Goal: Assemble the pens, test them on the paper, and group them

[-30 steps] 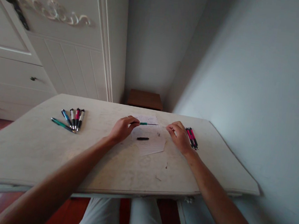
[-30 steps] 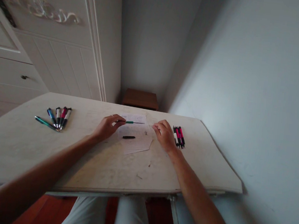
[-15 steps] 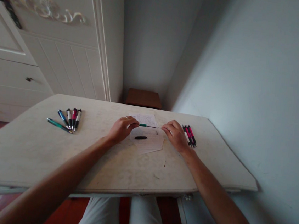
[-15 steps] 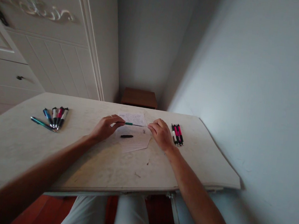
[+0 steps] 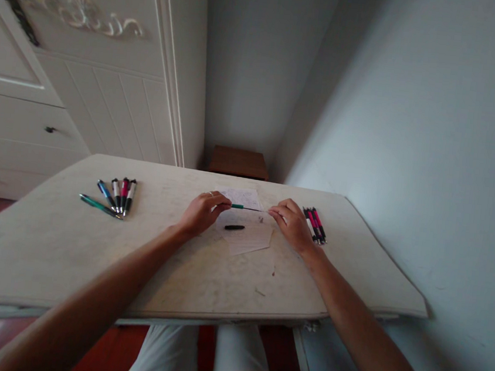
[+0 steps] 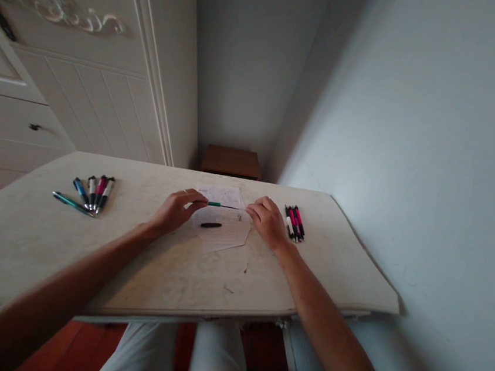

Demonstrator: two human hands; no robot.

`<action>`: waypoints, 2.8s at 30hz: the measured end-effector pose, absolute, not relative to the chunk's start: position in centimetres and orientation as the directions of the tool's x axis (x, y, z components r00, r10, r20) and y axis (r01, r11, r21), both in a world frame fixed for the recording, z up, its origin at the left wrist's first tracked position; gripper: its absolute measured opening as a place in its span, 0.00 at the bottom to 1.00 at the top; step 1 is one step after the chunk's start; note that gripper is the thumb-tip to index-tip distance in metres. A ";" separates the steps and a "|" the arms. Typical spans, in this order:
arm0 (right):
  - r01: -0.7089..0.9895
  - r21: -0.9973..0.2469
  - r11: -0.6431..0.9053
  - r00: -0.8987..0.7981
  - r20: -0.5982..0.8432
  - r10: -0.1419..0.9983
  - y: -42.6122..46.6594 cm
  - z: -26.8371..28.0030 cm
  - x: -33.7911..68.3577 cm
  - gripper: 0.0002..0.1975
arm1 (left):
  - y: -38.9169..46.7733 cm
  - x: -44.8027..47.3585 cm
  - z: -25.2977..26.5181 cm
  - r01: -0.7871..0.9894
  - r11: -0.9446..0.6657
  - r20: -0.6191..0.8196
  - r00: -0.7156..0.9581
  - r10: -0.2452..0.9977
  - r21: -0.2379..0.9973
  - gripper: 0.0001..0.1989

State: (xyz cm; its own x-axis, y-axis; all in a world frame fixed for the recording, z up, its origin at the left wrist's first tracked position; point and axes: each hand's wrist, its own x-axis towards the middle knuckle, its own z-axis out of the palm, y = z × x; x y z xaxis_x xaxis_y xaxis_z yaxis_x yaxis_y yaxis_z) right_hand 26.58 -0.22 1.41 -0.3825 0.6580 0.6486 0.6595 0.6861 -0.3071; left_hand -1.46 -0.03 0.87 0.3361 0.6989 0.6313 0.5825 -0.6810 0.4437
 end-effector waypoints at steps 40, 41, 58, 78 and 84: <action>0.575 -0.370 0.730 -0.420 0.632 0.651 -1.1 1.8 25.6 0.12 | -0.5 -1.0 1.0 0.524 -0.704 0.593 0.397 0.700 0.480 0.08; 0.570 -0.388 0.724 -0.402 0.637 0.658 -1.1 1.9 25.6 0.12 | -0.5 -1.0 0.9 0.517 -0.701 0.591 0.392 0.704 0.491 0.08; 0.573 -0.133 0.809 -0.646 0.533 0.546 -1.9 1.4 22.8 0.12 | 0.7 -1.4 1.3 0.221 -0.363 0.369 0.014 0.929 0.905 0.19; 0.562 -0.496 0.662 -0.274 0.643 0.715 0.0 1.6 26.0 0.09 | 1.4 -2.1 0.6 0.489 -0.381 0.464 -0.056 0.884 0.784 0.09; 0.530 -0.634 0.562 -0.065 0.631 0.773 1.1 1.6 27.8 0.10 | 1.0 -2.0 0.3 0.580 -0.460 0.526 0.063 0.848 0.673 0.08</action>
State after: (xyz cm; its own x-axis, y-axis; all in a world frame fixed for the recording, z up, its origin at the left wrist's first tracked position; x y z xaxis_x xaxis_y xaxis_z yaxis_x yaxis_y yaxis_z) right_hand 27.83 1.11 1.59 -0.0645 0.7731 0.6310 0.5305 0.5622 -0.6345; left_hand -2.05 1.04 0.28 0.0628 0.8482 0.5259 0.5797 -0.4599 0.6726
